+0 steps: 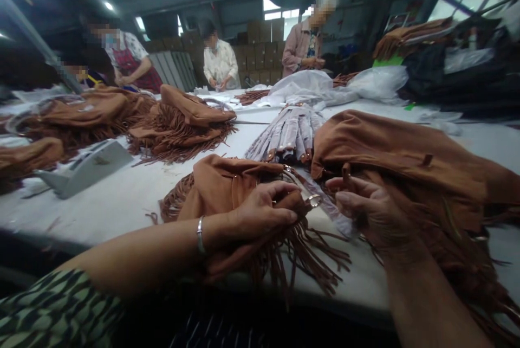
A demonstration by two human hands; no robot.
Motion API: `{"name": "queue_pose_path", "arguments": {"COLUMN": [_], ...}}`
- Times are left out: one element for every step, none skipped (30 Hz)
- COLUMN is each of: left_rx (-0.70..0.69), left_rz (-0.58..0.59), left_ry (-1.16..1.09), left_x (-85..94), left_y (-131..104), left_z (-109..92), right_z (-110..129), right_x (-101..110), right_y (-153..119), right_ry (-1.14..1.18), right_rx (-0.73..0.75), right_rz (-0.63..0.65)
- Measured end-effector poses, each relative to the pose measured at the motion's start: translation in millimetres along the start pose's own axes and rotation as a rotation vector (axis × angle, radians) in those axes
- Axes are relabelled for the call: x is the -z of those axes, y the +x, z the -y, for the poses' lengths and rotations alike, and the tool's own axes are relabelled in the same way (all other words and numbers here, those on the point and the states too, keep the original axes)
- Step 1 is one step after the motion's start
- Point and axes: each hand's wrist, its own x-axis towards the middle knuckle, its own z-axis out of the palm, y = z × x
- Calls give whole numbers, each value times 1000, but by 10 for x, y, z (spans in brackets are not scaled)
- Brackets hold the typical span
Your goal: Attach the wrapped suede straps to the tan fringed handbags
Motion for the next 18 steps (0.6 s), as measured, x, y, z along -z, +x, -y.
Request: {"name": "queue_pose_path", "arguments": {"left_rx": [20, 38, 56, 76, 95, 113, 130, 147, 158, 152, 123, 78, 29, -6, -16, 7, 62, 129], "left_rz": [7, 12, 16, 20, 23, 28, 36, 51, 72, 97, 134, 173, 219, 279, 350, 422, 489, 550], "left_ry": [-58, -105, -144, -170, -190, -206, -215, -207, -182, -141, -78, -1, 78, 150, 210, 255, 275, 266], "left_x": [19, 36, 49, 58, 65, 70, 77, 87, 101, 120, 142, 168, 194, 219, 240, 254, 260, 256], "left_y": [8, 14, 18, 19, 15, 8, 1, -5, -6, 2, 23, 56, 103, 160, 223, 286, 343, 389], "left_z": [-9, -16, -22, -27, -32, -38, -50, -68, -96, -135, -187, -249, -318, -388, -450, -498, -524, -525], "right_z": [-10, -21, -33, -44, -55, -63, -67, -68, -66, -62, -58, -54, -53, -54, -58, -62, -67, -71], "right_x": [-20, -50, -86, -125, -162, -195, -222, -244, -259, -268, -274, -275, -275, -272, -268, -262, -255, -247], "right_y": [-5, -7, -8, -9, -9, -11, -14, -18, -24, -30, -37, -43, -48, -51, -53, -54, -56, -58], "right_ry": [-19, -30, -36, -35, -32, -27, -22, -16, -6, 7, 21, 36, 47, 53, 53, 48, 37, 21], "right_rx": [-18, -24, -19, -2, 19, 37, 53, 69, 80, 84, 84, 81, 78, 77, 81, 91, 101, 112], "right_rz": [25, 54, 86, 113, 131, 144, 150, 149, 143, 135, 129, 126, 126, 129, 130, 126, 119, 113]}}
